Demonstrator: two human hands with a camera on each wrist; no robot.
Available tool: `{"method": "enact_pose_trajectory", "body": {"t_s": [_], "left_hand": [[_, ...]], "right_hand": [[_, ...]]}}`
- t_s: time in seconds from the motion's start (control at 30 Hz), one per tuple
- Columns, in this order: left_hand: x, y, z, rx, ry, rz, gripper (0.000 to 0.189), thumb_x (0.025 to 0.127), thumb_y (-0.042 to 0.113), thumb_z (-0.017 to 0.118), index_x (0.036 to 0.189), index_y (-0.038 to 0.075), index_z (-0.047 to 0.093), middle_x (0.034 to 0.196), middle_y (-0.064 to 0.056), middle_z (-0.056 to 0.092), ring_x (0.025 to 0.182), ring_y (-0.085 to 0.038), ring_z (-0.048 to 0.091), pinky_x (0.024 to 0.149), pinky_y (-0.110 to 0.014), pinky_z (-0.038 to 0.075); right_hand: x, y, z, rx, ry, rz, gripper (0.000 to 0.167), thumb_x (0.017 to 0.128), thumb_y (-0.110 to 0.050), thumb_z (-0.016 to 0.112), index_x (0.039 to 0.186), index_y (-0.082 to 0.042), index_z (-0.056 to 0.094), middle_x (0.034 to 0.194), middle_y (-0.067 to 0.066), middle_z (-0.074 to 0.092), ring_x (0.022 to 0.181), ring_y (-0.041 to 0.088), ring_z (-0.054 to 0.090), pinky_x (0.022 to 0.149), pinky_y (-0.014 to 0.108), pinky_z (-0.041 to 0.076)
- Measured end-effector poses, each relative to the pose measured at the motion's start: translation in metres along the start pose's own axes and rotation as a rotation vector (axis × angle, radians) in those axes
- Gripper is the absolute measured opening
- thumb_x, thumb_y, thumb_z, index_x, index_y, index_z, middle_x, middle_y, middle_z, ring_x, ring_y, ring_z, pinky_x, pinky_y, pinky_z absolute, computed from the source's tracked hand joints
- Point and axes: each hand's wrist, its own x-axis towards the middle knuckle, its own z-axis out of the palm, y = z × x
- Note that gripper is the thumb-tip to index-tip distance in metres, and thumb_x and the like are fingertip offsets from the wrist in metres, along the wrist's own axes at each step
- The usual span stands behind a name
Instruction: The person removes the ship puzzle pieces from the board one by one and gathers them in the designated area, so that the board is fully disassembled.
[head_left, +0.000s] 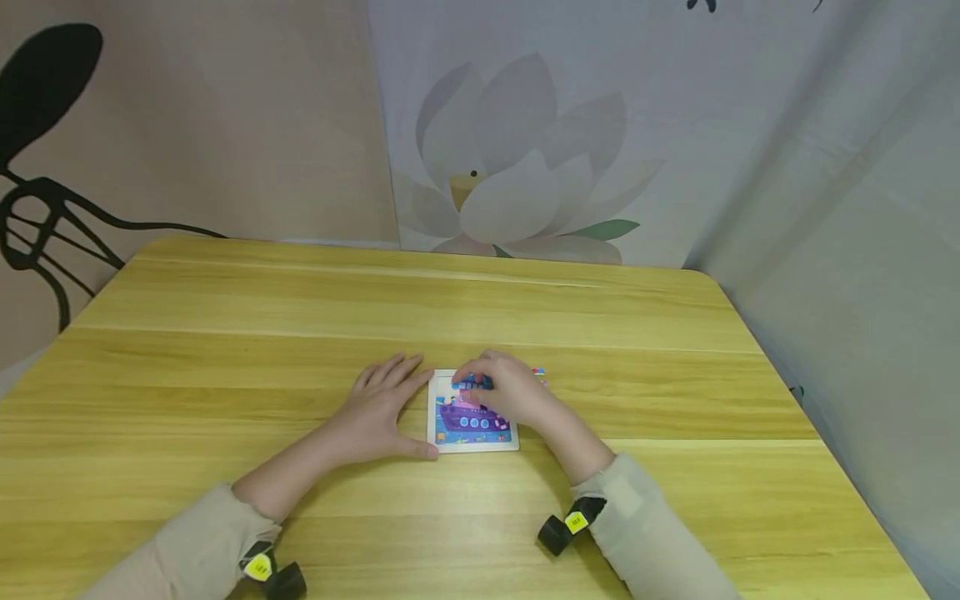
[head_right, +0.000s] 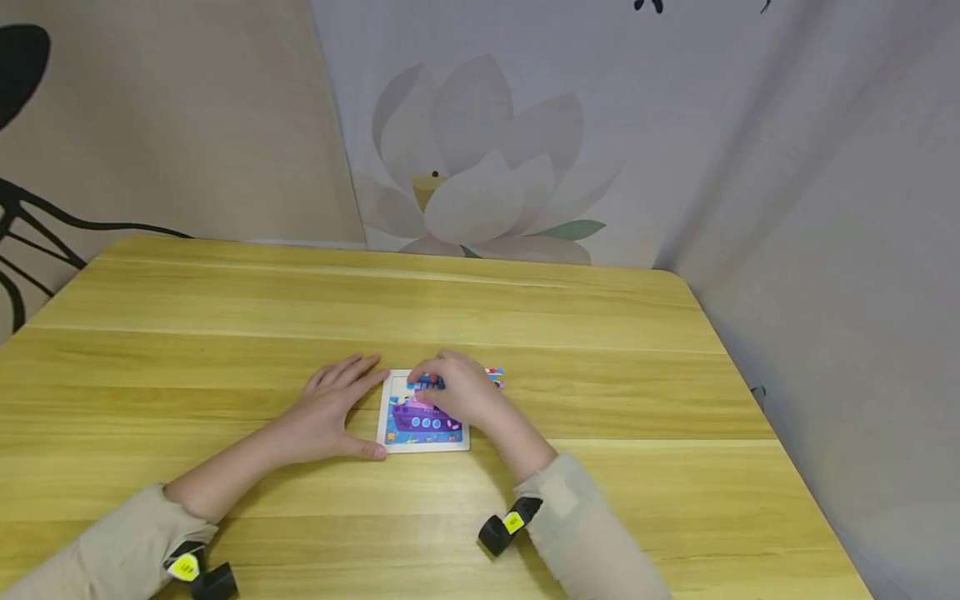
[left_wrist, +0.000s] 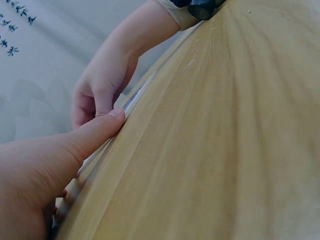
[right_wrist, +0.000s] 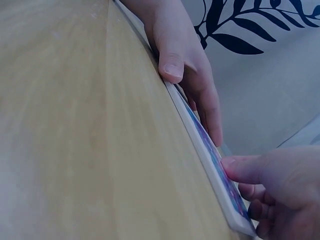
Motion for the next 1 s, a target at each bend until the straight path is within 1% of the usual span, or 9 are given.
{"method": "enact_pose_trajectory", "body": {"t_s": [0.17, 0.27, 0.37, 0.53, 0.63, 0.77, 0.87, 1.0], "left_hand": [[0.0000, 0.0001, -0.0001, 0.004, 0.001, -0.001, 0.116, 0.063, 0.078, 0.067, 0.149, 0.008, 0.034, 0.156, -0.016, 0.018, 0.142, -0.039, 0.008, 0.109, -0.062, 0.003], [0.0000, -0.0001, -0.0001, 0.007, 0.001, -0.002, 0.116, 0.063, 0.078, 0.067, 0.149, 0.008, 0.033, 0.156, -0.015, 0.018, 0.142, -0.038, 0.008, 0.109, -0.062, 0.003], [0.0002, 0.0000, -0.0004, 0.007, 0.000, -0.004, 0.116, 0.063, 0.077, 0.067, 0.149, 0.008, 0.033, 0.156, -0.016, 0.018, 0.142, -0.038, 0.008, 0.109, -0.062, 0.003], [0.0006, 0.0000, -0.0007, 0.007, 0.001, 0.000, 0.115, 0.063, 0.077, 0.067, 0.149, 0.008, 0.033, 0.156, -0.016, 0.019, 0.142, -0.039, 0.008, 0.109, -0.062, 0.003], [0.0005, -0.0002, -0.0005, 0.008, 0.000, 0.000, 0.116, 0.063, 0.077, 0.067, 0.149, 0.007, 0.033, 0.156, -0.016, 0.018, 0.142, -0.039, 0.008, 0.109, -0.062, 0.003], [0.0003, -0.0004, 0.0004, 0.007, -0.002, 0.001, 0.116, 0.063, 0.078, 0.066, 0.149, 0.007, 0.033, 0.156, -0.016, 0.018, 0.142, -0.039, 0.007, 0.109, -0.062, 0.002], [0.0002, -0.0006, 0.0009, 0.005, 0.000, 0.002, 0.116, 0.063, 0.078, 0.066, 0.149, 0.008, 0.033, 0.156, -0.016, 0.018, 0.142, -0.038, 0.007, 0.109, -0.061, 0.002], [0.0001, -0.0007, 0.0013, 0.004, 0.003, 0.000, 0.116, 0.063, 0.078, 0.066, 0.149, 0.008, 0.033, 0.157, -0.015, 0.018, 0.142, -0.038, 0.007, 0.109, -0.061, 0.002]], "right_hand": [[-0.0001, -0.0042, -0.0004, 0.018, 0.008, 0.030, 0.021, 0.089, -0.017, 0.069, 0.110, -0.021, 0.070, 0.097, -0.002, 0.057, 0.087, 0.015, 0.053, 0.079, 0.035, 0.046], [-0.0005, -0.0057, -0.0007, 0.024, 0.008, 0.040, 0.020, 0.089, -0.017, 0.069, 0.109, -0.021, 0.070, 0.100, -0.001, 0.055, 0.087, 0.016, 0.053, 0.080, 0.036, 0.046], [-0.0005, -0.0061, -0.0006, 0.032, 0.011, 0.042, 0.019, 0.089, -0.017, 0.070, 0.108, -0.021, 0.070, 0.100, -0.001, 0.053, 0.086, 0.017, 0.052, 0.079, 0.036, 0.047], [-0.0003, -0.0056, -0.0001, 0.037, 0.024, 0.034, 0.019, 0.089, -0.017, 0.069, 0.108, -0.020, 0.070, 0.105, 0.000, 0.054, 0.091, 0.018, 0.053, 0.082, 0.038, 0.047], [-0.0003, -0.0052, 0.0006, 0.039, 0.029, 0.035, 0.019, 0.089, -0.016, 0.069, 0.108, -0.020, 0.069, 0.109, 0.001, 0.055, 0.096, 0.020, 0.054, 0.086, 0.040, 0.047], [-0.0004, -0.0034, 0.0025, 0.055, 0.039, 0.033, 0.018, 0.089, -0.015, 0.069, 0.106, -0.020, 0.069, 0.116, 0.001, 0.058, 0.108, 0.022, 0.055, 0.093, 0.044, 0.045], [-0.0004, -0.0010, 0.0040, 0.077, 0.054, 0.024, 0.019, 0.088, -0.014, 0.070, 0.107, -0.019, 0.069, 0.117, 0.001, 0.060, 0.110, 0.022, 0.055, 0.093, 0.042, 0.045], [-0.0010, 0.0018, 0.0054, 0.117, 0.074, 0.027, 0.027, 0.087, -0.014, 0.071, 0.114, -0.016, 0.067, 0.114, 0.000, 0.061, 0.103, 0.017, 0.056, 0.088, 0.036, 0.047]]}}
